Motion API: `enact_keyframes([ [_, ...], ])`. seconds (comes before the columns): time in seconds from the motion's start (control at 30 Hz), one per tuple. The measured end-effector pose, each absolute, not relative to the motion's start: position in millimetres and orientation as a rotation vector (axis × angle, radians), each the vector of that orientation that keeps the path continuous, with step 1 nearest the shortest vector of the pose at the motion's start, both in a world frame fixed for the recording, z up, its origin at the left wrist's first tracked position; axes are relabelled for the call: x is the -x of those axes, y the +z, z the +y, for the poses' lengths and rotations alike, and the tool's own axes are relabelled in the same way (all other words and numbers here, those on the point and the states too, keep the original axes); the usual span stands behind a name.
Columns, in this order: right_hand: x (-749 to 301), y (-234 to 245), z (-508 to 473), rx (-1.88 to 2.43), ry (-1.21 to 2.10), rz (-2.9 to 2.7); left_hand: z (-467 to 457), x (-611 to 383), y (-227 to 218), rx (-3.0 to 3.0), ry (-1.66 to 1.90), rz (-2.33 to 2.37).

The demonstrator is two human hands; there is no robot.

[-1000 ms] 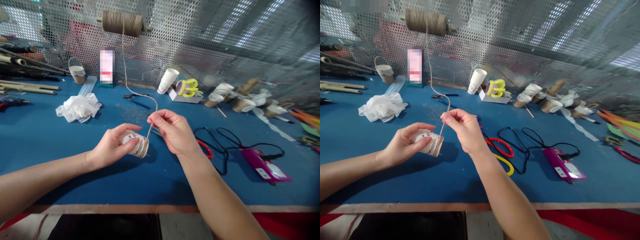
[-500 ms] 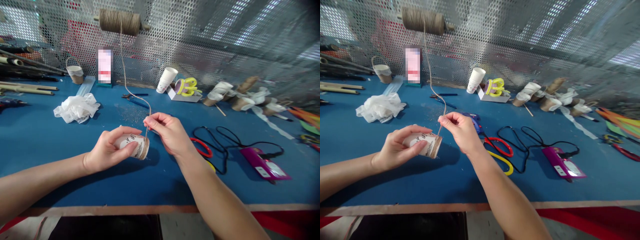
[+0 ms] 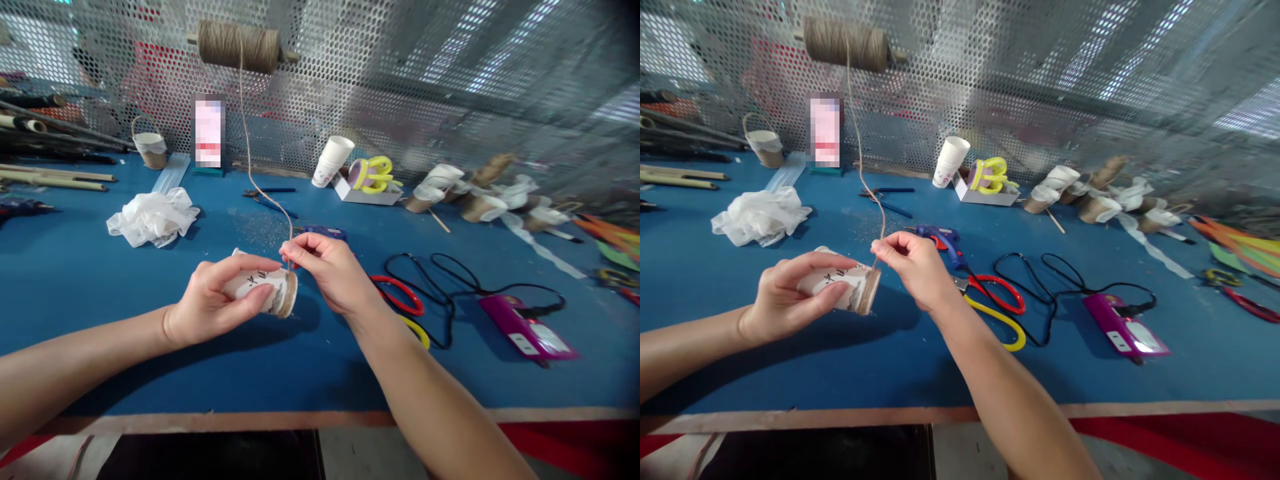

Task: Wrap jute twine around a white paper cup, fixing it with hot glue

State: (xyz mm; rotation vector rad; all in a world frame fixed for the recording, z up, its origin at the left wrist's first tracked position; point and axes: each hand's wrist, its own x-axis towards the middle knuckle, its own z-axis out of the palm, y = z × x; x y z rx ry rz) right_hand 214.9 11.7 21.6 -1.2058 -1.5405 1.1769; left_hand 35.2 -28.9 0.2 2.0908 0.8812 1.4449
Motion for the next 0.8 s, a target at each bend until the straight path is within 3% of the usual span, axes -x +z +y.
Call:
enact_keyframes([
  [0.57,-204.8,14.0,12.0,1.240,1.592,-1.282,-23.9,-40.6,7.1,-1.622,1.426,0.960],
  [0.8,-211.7,23.4,6.8,1.162,1.635,-1.411,-21.9,-32.6,1.5,-2.364,1.549,0.679],
])
